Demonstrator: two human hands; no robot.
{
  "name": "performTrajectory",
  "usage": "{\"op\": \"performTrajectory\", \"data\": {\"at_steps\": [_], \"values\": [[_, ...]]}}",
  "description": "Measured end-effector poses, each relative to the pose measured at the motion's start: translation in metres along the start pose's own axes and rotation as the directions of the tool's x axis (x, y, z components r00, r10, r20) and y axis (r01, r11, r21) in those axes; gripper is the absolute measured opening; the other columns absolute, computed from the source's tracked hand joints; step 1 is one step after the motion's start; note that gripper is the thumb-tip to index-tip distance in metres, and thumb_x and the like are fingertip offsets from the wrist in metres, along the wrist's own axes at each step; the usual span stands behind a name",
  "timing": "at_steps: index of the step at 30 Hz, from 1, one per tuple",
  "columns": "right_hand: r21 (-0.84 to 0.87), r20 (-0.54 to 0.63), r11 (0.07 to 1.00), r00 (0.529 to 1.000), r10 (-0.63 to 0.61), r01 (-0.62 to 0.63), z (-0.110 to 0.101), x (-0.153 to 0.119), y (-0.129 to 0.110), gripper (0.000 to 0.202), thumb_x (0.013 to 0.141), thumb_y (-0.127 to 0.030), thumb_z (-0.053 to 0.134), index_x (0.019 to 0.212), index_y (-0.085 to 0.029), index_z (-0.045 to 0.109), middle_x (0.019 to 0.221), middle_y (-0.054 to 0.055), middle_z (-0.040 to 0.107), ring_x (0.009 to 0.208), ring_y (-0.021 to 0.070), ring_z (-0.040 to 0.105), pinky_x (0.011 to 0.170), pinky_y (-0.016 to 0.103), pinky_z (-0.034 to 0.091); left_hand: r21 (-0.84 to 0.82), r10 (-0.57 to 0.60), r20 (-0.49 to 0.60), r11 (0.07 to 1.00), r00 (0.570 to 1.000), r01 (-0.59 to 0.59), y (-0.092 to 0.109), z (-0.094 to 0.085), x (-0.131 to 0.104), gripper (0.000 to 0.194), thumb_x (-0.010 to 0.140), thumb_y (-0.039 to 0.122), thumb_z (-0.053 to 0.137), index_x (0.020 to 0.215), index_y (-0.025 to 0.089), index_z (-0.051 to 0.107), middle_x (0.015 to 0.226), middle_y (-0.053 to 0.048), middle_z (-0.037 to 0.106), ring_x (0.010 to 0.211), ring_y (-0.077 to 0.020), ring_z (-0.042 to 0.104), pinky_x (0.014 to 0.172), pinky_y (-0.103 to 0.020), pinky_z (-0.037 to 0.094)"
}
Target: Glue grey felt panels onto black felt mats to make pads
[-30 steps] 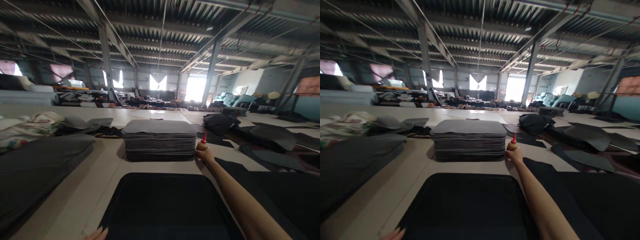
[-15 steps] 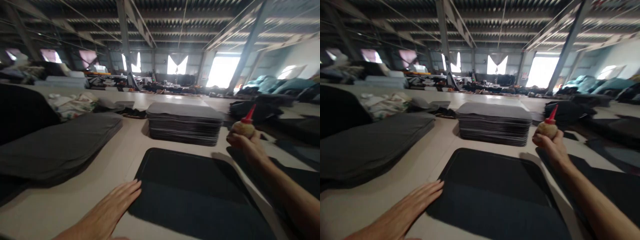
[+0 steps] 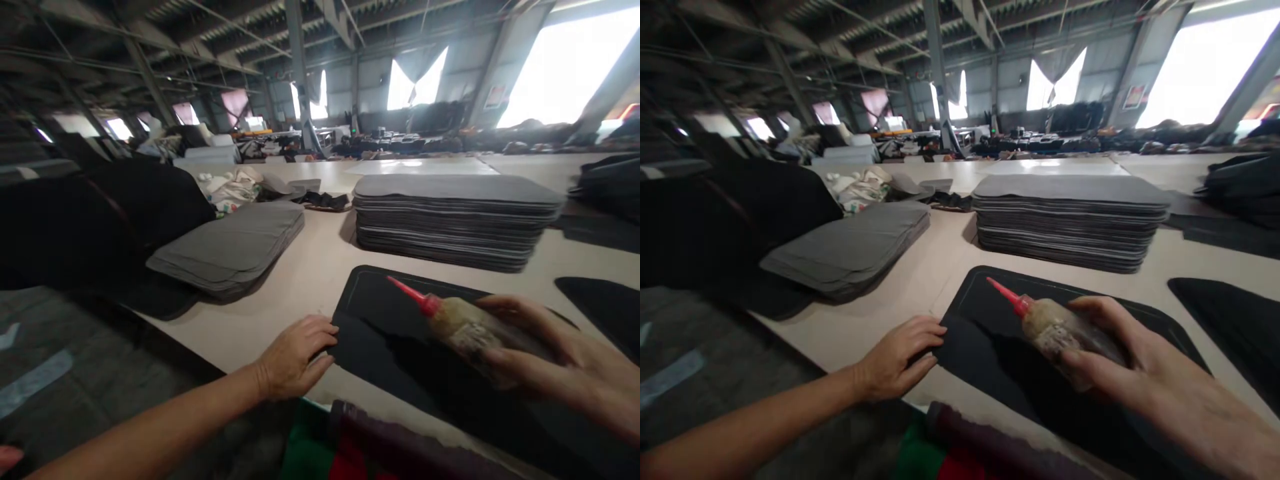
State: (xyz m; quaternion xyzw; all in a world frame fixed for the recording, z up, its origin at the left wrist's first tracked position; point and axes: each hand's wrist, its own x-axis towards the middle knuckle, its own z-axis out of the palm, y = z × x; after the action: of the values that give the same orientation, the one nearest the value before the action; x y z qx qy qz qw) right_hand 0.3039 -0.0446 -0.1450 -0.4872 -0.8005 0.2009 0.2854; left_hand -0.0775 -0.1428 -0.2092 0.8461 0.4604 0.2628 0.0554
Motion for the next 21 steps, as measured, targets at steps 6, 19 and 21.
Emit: {"op": "performTrajectory", "data": {"at_steps": [6,19,21], "values": [[0.154,0.177,0.985,0.983,0.050,-0.077,0.019,0.006,-0.042,0.052,0.078,-0.063,0.066,0.114,-0.025,0.065,0.091,0.007,0.076,0.069,0.0272,0.073,0.050,0.029,0.059,0.001,-0.041,-0.037,0.999,0.998,0.041,0.000,0.004,-0.001,0.021,0.087,0.020,0.060,0.107,0.017,0.065,0.115,-0.014,0.071,0.112,-0.0250,0.064,0.098,-0.043,0.055],[0.023,0.149,0.985,0.973,-0.175,0.173,0.060,0.017,-0.069,0.025,0.091,-0.044,0.049,0.101,-0.023,0.060,0.086,0.002,0.069,0.074,0.0199,0.065,0.064,0.030,0.049,-0.014,-0.076,-0.039,0.997,0.996,0.075,-0.004,0.006,-0.002,0.017,0.085,0.023,0.066,0.102,0.018,0.065,0.114,-0.012,0.071,0.110,-0.0243,0.064,0.097,-0.042,0.054],[0.028,0.154,0.975,0.963,-0.220,0.219,0.062,0.018,-0.071,0.024,0.093,-0.041,0.048,0.102,-0.023,0.060,0.091,0.003,0.069,0.078,0.0197,0.065,0.067,0.030,0.049,-0.014,-0.077,-0.037,0.997,0.996,0.077,-0.004,0.007,-0.002,0.018,0.085,0.023,0.067,0.102,0.017,0.064,0.114,-0.012,0.071,0.110,-0.0241,0.064,0.097,-0.041,0.054]]}}
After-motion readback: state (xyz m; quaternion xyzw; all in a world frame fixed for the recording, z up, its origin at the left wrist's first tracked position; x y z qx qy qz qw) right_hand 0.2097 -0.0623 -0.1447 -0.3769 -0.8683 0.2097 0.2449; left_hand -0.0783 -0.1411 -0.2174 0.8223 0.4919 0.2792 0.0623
